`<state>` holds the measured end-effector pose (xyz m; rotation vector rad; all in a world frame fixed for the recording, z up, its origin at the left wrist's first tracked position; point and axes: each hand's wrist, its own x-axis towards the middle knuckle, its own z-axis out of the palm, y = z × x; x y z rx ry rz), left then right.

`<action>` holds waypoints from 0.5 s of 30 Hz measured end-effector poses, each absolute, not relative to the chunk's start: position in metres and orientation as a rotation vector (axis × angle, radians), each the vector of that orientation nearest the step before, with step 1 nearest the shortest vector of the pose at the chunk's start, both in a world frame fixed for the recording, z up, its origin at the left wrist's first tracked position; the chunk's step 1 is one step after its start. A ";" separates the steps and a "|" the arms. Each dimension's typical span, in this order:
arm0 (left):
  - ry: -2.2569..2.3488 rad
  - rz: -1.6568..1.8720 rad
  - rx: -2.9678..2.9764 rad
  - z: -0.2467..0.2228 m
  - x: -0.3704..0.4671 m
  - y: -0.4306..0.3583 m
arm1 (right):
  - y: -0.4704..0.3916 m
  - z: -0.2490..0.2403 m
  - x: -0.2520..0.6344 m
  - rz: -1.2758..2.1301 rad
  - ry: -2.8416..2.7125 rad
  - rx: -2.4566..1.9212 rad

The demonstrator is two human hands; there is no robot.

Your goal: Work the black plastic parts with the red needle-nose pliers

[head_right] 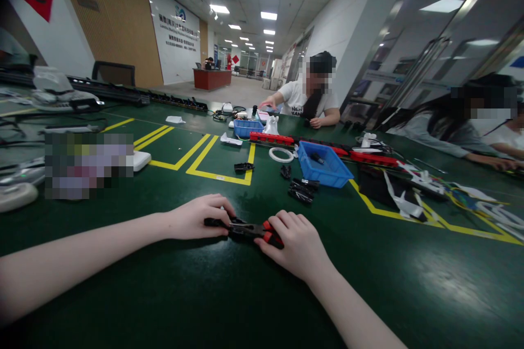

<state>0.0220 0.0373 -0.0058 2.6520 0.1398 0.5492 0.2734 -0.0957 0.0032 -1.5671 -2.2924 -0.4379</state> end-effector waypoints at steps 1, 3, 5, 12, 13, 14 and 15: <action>0.139 0.551 2.648 -0.005 0.022 0.037 | -0.096 0.003 0.273 -0.441 -2.295 -1.567; 0.140 0.553 2.637 -0.005 0.022 0.036 | -0.096 0.004 0.273 -0.446 -2.293 -1.573; 0.146 0.550 2.627 -0.003 0.021 0.036 | -0.096 0.004 0.273 -0.443 -2.282 -1.582; 0.149 0.541 2.591 -0.004 0.021 0.036 | -0.096 0.005 0.271 -0.452 -2.252 -1.579; 0.151 0.545 2.576 -0.004 0.021 0.036 | -0.096 0.005 0.270 -0.450 -2.251 -1.577; 0.154 0.546 2.559 -0.004 0.021 0.036 | -0.096 0.005 0.270 -0.446 -2.253 -1.577; 0.159 0.546 2.540 -0.004 0.021 0.037 | -0.096 0.005 0.269 -0.438 -2.256 -1.578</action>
